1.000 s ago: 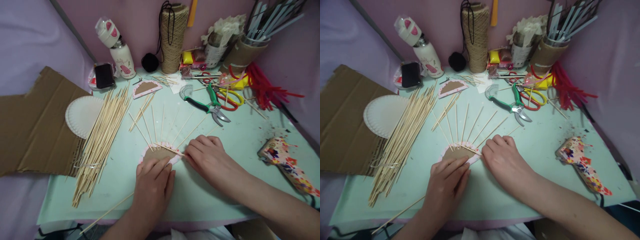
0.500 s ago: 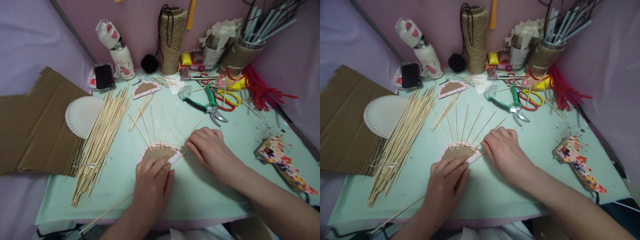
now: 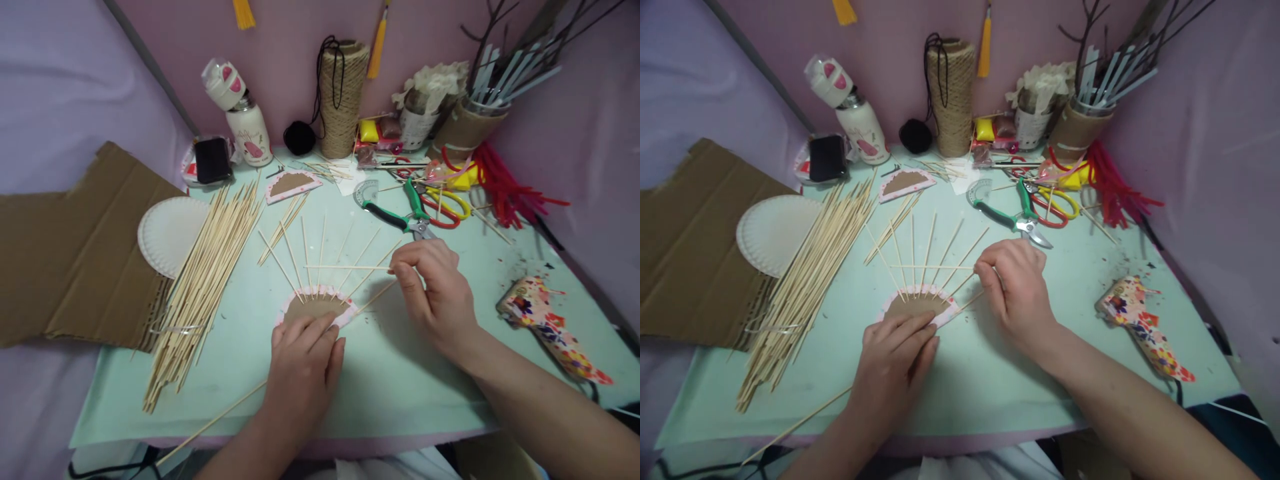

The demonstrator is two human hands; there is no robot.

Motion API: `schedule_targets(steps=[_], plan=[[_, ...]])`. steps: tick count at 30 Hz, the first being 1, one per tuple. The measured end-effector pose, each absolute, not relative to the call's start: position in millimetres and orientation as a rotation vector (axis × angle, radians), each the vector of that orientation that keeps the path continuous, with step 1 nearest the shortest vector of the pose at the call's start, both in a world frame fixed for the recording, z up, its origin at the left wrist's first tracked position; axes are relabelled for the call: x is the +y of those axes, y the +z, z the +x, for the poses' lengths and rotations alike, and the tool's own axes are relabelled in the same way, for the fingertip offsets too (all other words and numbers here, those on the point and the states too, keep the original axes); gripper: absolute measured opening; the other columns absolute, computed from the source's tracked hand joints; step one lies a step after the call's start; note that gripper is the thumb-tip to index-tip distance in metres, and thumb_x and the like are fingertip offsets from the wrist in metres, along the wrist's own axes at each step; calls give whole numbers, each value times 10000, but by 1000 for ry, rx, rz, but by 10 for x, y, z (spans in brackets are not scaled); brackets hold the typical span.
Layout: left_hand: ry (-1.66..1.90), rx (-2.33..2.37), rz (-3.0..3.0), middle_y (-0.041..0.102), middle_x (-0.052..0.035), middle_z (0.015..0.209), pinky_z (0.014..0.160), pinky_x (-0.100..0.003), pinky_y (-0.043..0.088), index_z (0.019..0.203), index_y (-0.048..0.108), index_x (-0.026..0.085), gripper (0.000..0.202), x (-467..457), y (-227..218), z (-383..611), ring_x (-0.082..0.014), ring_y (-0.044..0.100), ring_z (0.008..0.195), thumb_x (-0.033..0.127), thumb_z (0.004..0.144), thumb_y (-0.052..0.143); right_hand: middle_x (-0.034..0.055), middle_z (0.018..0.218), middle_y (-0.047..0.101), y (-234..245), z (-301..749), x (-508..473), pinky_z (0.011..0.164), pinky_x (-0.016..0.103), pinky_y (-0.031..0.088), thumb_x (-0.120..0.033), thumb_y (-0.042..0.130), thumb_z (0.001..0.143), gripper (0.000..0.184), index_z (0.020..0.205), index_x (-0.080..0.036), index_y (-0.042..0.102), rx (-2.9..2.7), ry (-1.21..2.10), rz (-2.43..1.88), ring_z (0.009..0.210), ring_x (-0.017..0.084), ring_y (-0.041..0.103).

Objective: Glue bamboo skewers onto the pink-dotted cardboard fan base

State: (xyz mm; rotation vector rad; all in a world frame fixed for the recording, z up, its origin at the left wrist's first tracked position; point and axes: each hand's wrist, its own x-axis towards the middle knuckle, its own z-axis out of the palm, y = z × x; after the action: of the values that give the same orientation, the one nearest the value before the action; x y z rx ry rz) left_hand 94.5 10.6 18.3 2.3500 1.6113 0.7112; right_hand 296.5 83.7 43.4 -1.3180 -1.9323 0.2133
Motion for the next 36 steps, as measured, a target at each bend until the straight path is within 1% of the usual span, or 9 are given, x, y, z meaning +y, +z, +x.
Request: schedule_targets(steps=[5,9,14,17,21,23,27,33,36], plan=[[771,1614,2373,746,-37,1074,815,-403,362,958,685,213,152,102,184,958,-221,629,929,175,922,542,62,839,584,452,2982,863,786,412,431,-245,412,963,151,844,-244,506,-1643,230,-1274,831,220,563],[842,1604,2390,749,-22,1048,809,-395,358,940,685,212,147,111,163,960,-214,637,915,144,902,560,81,883,569,444,3016,906,808,432,453,-293,377,982,159,886,-249,496,-1474,152,-1284,897,241,576],[909,1561,2404,745,-15,1019,790,-370,363,936,681,207,130,119,169,964,-210,646,920,127,888,590,58,879,574,424,3026,940,814,393,453,-270,432,970,107,895,-240,503,-1485,204,-1237,905,222,570],[977,1532,2427,734,-22,1049,800,-358,372,1004,665,212,170,133,270,940,-197,640,939,112,890,590,38,863,588,394,2993,936,795,364,441,-247,483,950,82,880,-231,524,-1589,345,-1231,866,199,562],[1126,1632,2478,706,-55,1072,810,-357,387,1063,625,214,221,237,483,842,-195,627,959,82,892,577,29,861,617,343,2932,917,816,376,404,-247,480,952,123,852,-224,547,-1758,448,-1297,869,199,557],[1171,1734,2478,676,-76,1097,806,-366,399,1113,611,223,239,324,560,794,-216,615,988,115,902,581,28,870,626,325,2915,908,835,384,383,-247,476,955,138,843,-221,551,-1809,448,-1319,880,200,556],[1021,1880,2478,634,-107,1167,802,-388,402,1168,610,205,261,485,582,772,-263,581,1047,183,908,602,24,870,625,313,2915,903,838,378,367,-241,462,967,154,845,-215,552,-1862,450,-1336,886,197,553],[994,1805,2489,693,-33,913,740,-349,367,1007,678,192,141,560,465,806,-207,595,877,134,905,601,26,841,618,303,2915,896,799,381,373,-246,469,967,161,825,-223,542,-1868,475,-1262,868,203,546],[1012,1753,2480,688,-8,833,722,-336,360,954,680,197,122,555,437,779,-186,592,818,122,904,597,38,887,625,303,2926,905,810,390,393,-268,465,969,136,889,-228,567,-1842,491,-1239,890,212,556]])
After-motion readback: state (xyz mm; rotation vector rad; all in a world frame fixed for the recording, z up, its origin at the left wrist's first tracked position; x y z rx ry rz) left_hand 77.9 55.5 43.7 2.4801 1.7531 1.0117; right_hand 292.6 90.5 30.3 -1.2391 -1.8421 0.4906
